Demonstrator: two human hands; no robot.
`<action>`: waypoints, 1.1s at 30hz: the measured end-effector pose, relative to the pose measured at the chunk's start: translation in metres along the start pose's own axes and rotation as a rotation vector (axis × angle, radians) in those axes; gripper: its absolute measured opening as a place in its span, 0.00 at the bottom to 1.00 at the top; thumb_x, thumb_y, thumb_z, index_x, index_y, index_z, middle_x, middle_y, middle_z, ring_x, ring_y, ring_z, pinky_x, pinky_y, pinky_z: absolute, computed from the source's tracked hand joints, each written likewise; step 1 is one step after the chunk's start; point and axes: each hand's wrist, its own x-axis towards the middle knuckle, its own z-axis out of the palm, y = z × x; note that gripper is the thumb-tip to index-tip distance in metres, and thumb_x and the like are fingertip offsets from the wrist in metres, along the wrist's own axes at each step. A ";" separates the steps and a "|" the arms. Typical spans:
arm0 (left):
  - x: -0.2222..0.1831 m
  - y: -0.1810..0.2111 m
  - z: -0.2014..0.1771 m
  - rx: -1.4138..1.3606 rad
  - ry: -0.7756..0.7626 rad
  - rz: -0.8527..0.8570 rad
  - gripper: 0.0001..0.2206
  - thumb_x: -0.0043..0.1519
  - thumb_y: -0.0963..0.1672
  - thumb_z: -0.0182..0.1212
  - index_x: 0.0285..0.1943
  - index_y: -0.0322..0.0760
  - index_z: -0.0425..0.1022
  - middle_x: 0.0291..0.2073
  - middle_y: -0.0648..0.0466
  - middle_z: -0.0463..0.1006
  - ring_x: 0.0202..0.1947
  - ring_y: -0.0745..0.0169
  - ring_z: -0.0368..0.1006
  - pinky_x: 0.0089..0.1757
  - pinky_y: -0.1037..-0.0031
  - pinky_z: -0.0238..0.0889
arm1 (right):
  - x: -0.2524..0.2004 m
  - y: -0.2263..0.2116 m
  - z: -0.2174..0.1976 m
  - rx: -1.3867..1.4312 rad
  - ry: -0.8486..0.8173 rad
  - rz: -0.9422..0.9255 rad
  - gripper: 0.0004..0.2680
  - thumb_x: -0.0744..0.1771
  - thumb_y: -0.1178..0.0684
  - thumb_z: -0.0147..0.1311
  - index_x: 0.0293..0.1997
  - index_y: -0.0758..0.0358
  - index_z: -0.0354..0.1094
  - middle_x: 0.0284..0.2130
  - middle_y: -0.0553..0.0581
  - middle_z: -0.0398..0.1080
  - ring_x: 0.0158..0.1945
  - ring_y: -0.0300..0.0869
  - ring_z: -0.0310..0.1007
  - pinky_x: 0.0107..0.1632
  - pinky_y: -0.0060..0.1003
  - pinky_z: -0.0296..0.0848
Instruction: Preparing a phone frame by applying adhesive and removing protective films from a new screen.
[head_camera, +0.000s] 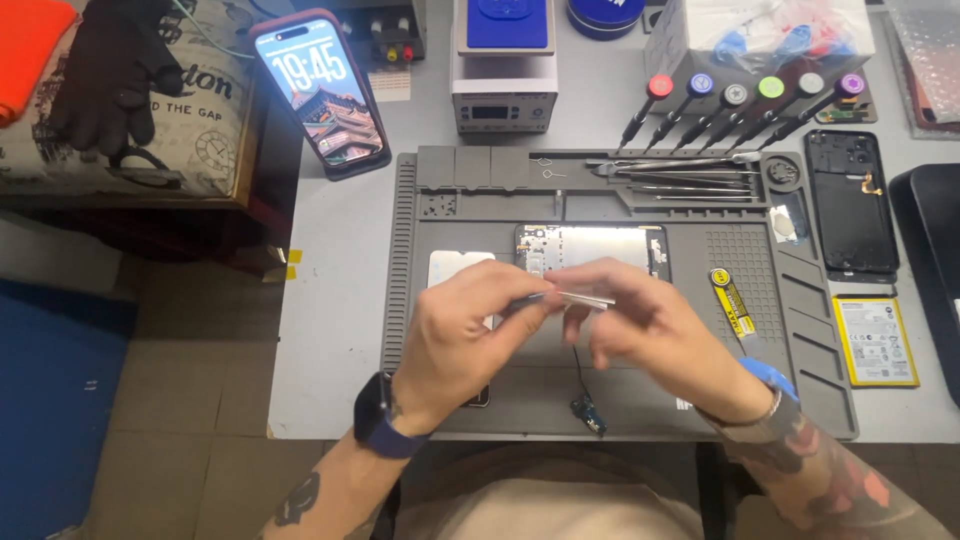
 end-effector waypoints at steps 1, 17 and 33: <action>-0.001 -0.001 -0.002 0.004 -0.001 -0.005 0.02 0.71 0.40 0.74 0.50 0.37 0.86 0.42 0.52 0.89 0.42 0.56 0.85 0.48 0.68 0.79 | 0.001 -0.003 0.002 0.006 -0.003 0.002 0.18 0.72 0.59 0.56 0.73 0.70 0.72 0.61 0.67 0.76 0.40 0.51 0.81 0.43 0.39 0.83; -0.016 -0.013 0.030 -0.288 0.033 -0.537 0.16 0.69 0.54 0.75 0.62 0.53 0.90 0.55 0.59 0.91 0.52 0.69 0.85 0.48 0.75 0.79 | -0.003 0.019 0.011 -0.230 0.249 -0.098 0.05 0.67 0.61 0.73 0.45 0.65 0.90 0.35 0.60 0.78 0.37 0.38 0.73 0.43 0.39 0.81; -0.015 0.003 0.024 -0.074 0.088 -0.028 0.09 0.70 0.42 0.77 0.58 0.48 0.91 0.39 0.59 0.87 0.40 0.62 0.89 0.43 0.72 0.85 | -0.007 0.014 0.027 -0.327 0.399 -0.118 0.05 0.67 0.63 0.70 0.46 0.64 0.88 0.27 0.59 0.85 0.31 0.35 0.79 0.34 0.39 0.88</action>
